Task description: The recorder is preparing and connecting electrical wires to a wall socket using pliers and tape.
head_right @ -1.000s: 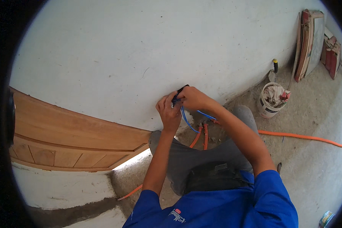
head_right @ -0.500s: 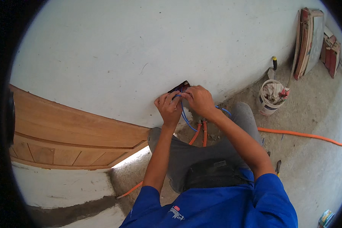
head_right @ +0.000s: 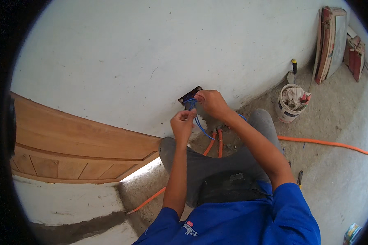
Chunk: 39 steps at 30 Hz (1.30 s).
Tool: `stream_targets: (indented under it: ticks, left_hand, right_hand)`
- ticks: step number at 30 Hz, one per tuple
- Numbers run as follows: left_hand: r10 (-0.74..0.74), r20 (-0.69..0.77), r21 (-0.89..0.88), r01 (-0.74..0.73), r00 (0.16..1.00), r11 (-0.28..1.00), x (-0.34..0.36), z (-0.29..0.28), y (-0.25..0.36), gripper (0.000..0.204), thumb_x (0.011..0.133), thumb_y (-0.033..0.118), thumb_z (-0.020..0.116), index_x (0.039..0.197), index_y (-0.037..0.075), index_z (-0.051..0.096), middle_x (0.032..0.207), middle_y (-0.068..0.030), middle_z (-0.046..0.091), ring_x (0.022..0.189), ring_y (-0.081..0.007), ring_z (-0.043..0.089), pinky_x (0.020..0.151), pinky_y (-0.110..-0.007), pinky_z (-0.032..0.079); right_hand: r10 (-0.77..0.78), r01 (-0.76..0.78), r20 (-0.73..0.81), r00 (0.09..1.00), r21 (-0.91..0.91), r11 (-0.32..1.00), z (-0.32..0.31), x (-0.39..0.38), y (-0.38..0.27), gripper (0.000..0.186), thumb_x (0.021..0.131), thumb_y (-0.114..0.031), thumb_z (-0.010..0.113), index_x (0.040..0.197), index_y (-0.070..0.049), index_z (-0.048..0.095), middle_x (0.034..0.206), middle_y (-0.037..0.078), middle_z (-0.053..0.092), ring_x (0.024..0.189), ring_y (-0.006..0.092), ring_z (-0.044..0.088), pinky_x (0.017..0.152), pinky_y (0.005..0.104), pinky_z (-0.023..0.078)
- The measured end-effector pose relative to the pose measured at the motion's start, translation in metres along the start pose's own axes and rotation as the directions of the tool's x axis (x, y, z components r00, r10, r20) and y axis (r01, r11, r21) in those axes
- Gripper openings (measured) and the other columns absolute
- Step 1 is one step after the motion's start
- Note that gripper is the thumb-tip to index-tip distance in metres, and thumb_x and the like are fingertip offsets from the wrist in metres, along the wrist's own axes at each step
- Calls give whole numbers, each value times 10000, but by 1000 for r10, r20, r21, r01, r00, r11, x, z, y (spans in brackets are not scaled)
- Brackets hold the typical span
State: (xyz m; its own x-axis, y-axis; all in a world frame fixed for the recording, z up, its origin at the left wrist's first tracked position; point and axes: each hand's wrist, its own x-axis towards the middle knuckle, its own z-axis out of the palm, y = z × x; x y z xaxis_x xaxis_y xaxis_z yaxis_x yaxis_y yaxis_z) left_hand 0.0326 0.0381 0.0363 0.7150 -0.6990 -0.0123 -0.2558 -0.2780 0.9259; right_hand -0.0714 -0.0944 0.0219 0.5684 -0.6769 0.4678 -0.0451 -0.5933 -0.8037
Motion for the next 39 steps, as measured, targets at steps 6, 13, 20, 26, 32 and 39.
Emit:
stream_targets:
  ticks: [6, 13, 20, 26, 32, 39]
  left_hand:
    - [-294, 302, -674, 421, 907, 607, -2, 17, -16, 359, 890, 328, 740, 1089, 42, 651, 995, -41, 712, 706, -74, 625, 574, -237, 490]
    - [-385, 294, -809, 442, 875, 388, 9, 26, -30, 268, 908, 320, 713, 1026, 87, 654, 882, 8, 665, 754, -77, 602, 601, -209, 477]
    - [-394, 240, -824, 401, 887, 400, 7, 25, -26, 177, 923, 256, 692, 989, 97, 649, 892, 4, 677, 789, -91, 620, 623, -234, 480]
    - [-385, 268, -812, 422, 883, 403, 6, 18, -19, 206, 924, 245, 692, 1045, 80, 661, 964, -10, 707, 760, -115, 656, 619, -246, 495]
    - [-65, 197, 301, 3, 978, 954, 6, -29, 1, 202, 926, 189, 639, 1087, 81, 694, 1017, -94, 718, 760, -157, 691, 585, -292, 517]
    - [542, 518, 545, -744, 662, 388, 58, -32, 39, 205, 881, 155, 616, 1059, 121, 712, 938, -104, 707, 814, -334, 676, 680, -440, 535]
  right_hand:
    - [67, -71, 63, 996, 52, 996, 4, 3, -4, 150, 901, -140, 628, 875, 3, 666, 786, 198, 667, 714, 381, 643, 626, 420, 497]
    - [70, -102, 187, 980, 165, 981, -4, 3, 4, 171, 914, -160, 657, 871, 3, 680, 666, 106, 632, 590, 149, 561, 568, 311, 443]
    - [220, -378, 362, 906, 455, 806, -2, -5, 4, 172, 904, -146, 700, 889, 21, 663, 782, 24, 670, 724, 75, 574, 664, 263, 482]
    - [189, -351, 350, 917, 491, 797, -5, -10, 3, 128, 864, -67, 716, 931, 27, 660, 798, 36, 674, 779, 92, 628, 726, 258, 519]
    - [254, -399, 352, 901, 437, 807, -16, -1, 9, 97, 861, -49, 708, 895, 34, 673, 791, 42, 680, 760, 92, 627, 694, 249, 514]
    - [229, -344, 302, 925, 419, 840, -14, 2, 8, 134, 842, -33, 731, 951, 43, 713, 854, 64, 711, 777, 96, 637, 714, 253, 525]
